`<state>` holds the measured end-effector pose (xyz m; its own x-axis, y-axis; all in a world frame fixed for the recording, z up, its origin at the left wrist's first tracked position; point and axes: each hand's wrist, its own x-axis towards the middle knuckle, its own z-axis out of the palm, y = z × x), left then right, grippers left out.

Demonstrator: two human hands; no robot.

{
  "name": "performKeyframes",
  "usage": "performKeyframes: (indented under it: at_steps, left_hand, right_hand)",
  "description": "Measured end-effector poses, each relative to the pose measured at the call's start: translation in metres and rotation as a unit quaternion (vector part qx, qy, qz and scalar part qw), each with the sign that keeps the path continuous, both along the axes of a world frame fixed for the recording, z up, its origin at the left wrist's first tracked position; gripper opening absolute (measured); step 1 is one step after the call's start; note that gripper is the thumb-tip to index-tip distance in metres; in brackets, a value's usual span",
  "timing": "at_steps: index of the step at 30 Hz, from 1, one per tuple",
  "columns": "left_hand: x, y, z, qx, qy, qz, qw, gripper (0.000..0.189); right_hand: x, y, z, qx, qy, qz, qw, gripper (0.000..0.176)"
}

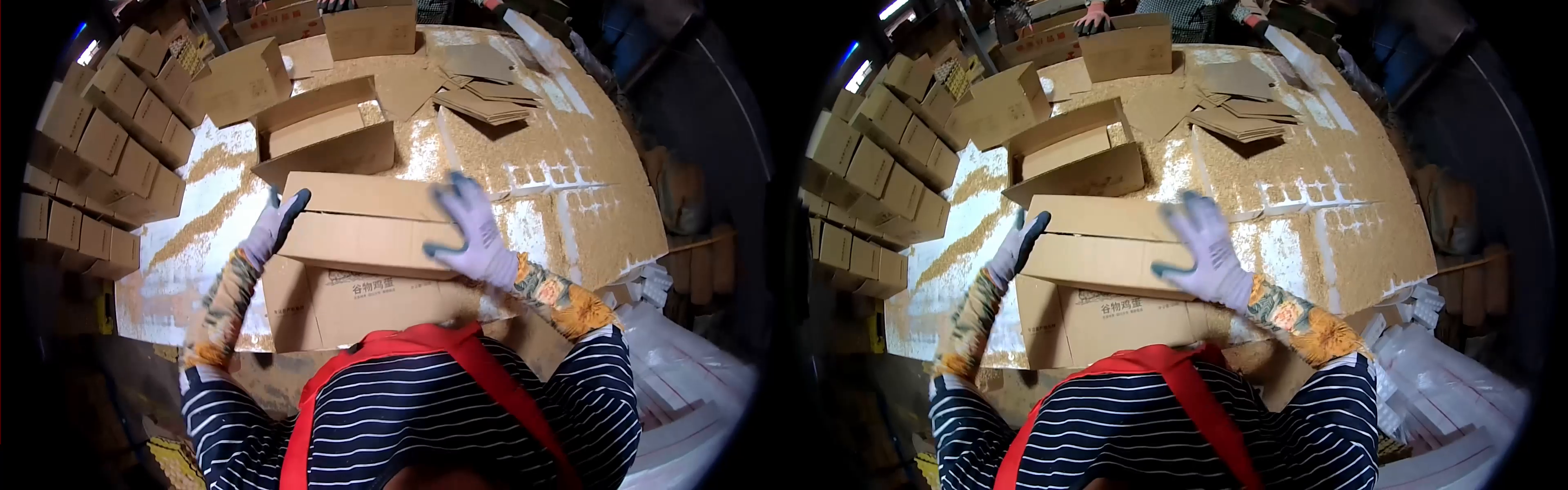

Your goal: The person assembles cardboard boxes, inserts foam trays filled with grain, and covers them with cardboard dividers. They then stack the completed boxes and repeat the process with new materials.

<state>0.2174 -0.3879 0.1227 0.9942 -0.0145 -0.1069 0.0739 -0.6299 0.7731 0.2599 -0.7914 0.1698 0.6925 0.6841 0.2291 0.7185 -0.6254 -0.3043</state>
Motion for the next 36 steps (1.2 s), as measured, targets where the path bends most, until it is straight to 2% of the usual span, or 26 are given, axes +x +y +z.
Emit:
performKeyframes:
  at_steps: [1, 2, 3, 4, 5, 6, 7, 9, 11, 12, 13, 15, 17, 19, 20, 22, 23, 24, 25, 26, 27, 28, 29, 31, 33, 36]
  left_hand:
    - [0.003, 0.005, 0.01, 0.075, 0.056, -0.078, 0.993, 0.08]
    - [-0.004, 0.012, 0.022, 0.165, 0.142, -0.102, 0.971, 0.075]
    - [-0.012, 0.003, 0.058, 0.255, 0.222, -0.144, 0.93, 0.071]
    - [-0.021, -0.018, 0.086, 0.228, 0.294, -0.042, 0.927, 0.056]
    - [-0.047, -0.005, 0.072, 0.31, 0.128, -0.112, 0.935, 0.038]
    - [-0.072, 0.007, 0.057, 0.414, -0.052, -0.145, 0.897, 0.029]
    - [-0.097, 0.011, 0.044, 0.383, -0.124, -0.109, 0.909, 0.027]
    - [-0.127, -0.003, 0.013, 0.245, -0.211, -0.01, 0.946, 0.024]
    - [-0.148, -0.014, -0.071, 0.055, -0.169, 0.117, 0.977, 0.025]
    - [-0.15, -0.019, -0.101, 0.103, -0.179, 0.135, 0.969, 0.026]
    - [-0.151, -0.024, -0.129, 0.151, -0.187, 0.155, 0.958, 0.027]
    - [-0.154, -0.039, -0.155, 0.317, -0.246, 0.126, 0.907, 0.028]
    - [-0.163, -0.029, -0.152, 0.29, -0.205, 0.12, 0.927, 0.032]
    - [-0.17, -0.011, -0.127, 0.072, -0.071, 0.211, 0.972, 0.04]
    - [-0.163, -0.007, -0.104, -0.08, -0.035, 0.272, 0.958, 0.046]
    - [-0.126, -0.015, -0.029, -0.453, -0.077, 0.283, 0.842, 0.058]
    - [-0.104, -0.046, 0.042, -0.606, -0.055, 0.257, 0.75, 0.062]
    - [-0.102, -0.04, 0.02, -0.385, -0.024, 0.259, 0.885, 0.063]
    - [-0.101, -0.033, -0.001, -0.138, 0.016, 0.253, 0.958, 0.064]
    - [-0.091, -0.056, 0.017, -0.099, 0.005, 0.259, 0.961, 0.065]
    - [-0.082, -0.064, 0.02, -0.035, -0.059, 0.234, 0.97, 0.062]
    - [-0.072, -0.072, 0.023, 0.035, -0.124, 0.216, 0.968, 0.059]
    - [-0.069, -0.089, 0.042, 0.05, 0.042, 0.312, 0.948, 0.056]
    - [-0.072, -0.1, 0.05, 0.03, 0.193, 0.399, 0.896, 0.051]
    - [-0.094, -0.084, 0.028, 0.024, 0.123, 0.379, 0.917, 0.049]
    - [-0.097, -0.063, 0.024, 0.077, 0.145, 0.376, 0.912, 0.049]
  right_hand:
    - [0.005, 0.001, -0.009, 0.157, -0.007, -0.095, 0.983, 0.098]
    - [0.015, -0.003, -0.013, 0.158, -0.006, -0.089, 0.983, 0.098]
    - [0.022, -0.009, -0.016, 0.272, 0.397, -0.097, 0.871, 0.097]
    - [0.026, -0.011, -0.019, 0.334, 0.724, -0.09, 0.597, 0.096]
    - [0.016, -0.012, -0.015, 0.348, 0.691, -0.092, 0.627, 0.092]
    - [0.003, -0.015, -0.012, 0.361, 0.655, -0.093, 0.657, 0.089]
    - [0.006, -0.028, -0.058, 0.461, 0.661, -0.067, 0.588, 0.082]
    - [-0.01, -0.012, 0.005, 0.464, 0.552, 0.047, 0.691, 0.082]
    - [-0.027, -0.011, -0.04, 0.436, 0.489, 0.027, 0.755, 0.087]
    - [-0.037, -0.008, -0.051, 0.369, 0.453, -0.017, 0.811, 0.088]
    - [-0.04, -0.008, -0.07, 0.277, 0.302, -0.034, 0.911, 0.077]
    - [-0.046, -0.024, -0.117, 0.18, 0.254, 0.031, 0.95, 0.068]
    - [-0.056, -0.032, -0.134, 0.157, 0.278, 0.058, 0.946, 0.061]
    - [-0.06, -0.041, -0.134, 0.151, 0.308, 0.08, 0.936, 0.054]
    - [-0.054, -0.042, -0.13, 0.152, 0.318, 0.085, 0.932, 0.051]
    - [-0.048, -0.049, -0.114, 0.158, 0.327, 0.101, 0.926, 0.045]
    - [-0.036, -0.052, -0.106, 0.162, 0.326, 0.106, 0.925, 0.042]
    - [-0.019, -0.056, -0.099, 0.165, 0.314, 0.112, 0.928, 0.04]
    - [0.01, -0.059, -0.095, 0.177, 0.279, 0.115, 0.937, 0.038]
    - [0.047, -0.062, -0.098, 0.186, 0.225, 0.114, 0.949, 0.036]
    - [0.092, -0.07, -0.133, 0.212, 0.052, 0.128, 0.967, 0.041]
    - [0.132, -0.064, -0.131, 0.068, 0.124, -0.019, 0.99, 0.039]
    - [0.167, -0.057, -0.135, 0.083, 0.111, -0.11, 0.984, 0.053]
    - [0.221, -0.016, -0.127, -0.216, 0.01, -0.294, 0.931, 0.08]
    - [0.229, 0.003, -0.145, -0.238, 0.045, -0.3, 0.923, 0.087]
    - [0.204, 0.009, -0.156, -0.262, 0.087, -0.276, 0.92, 0.097]
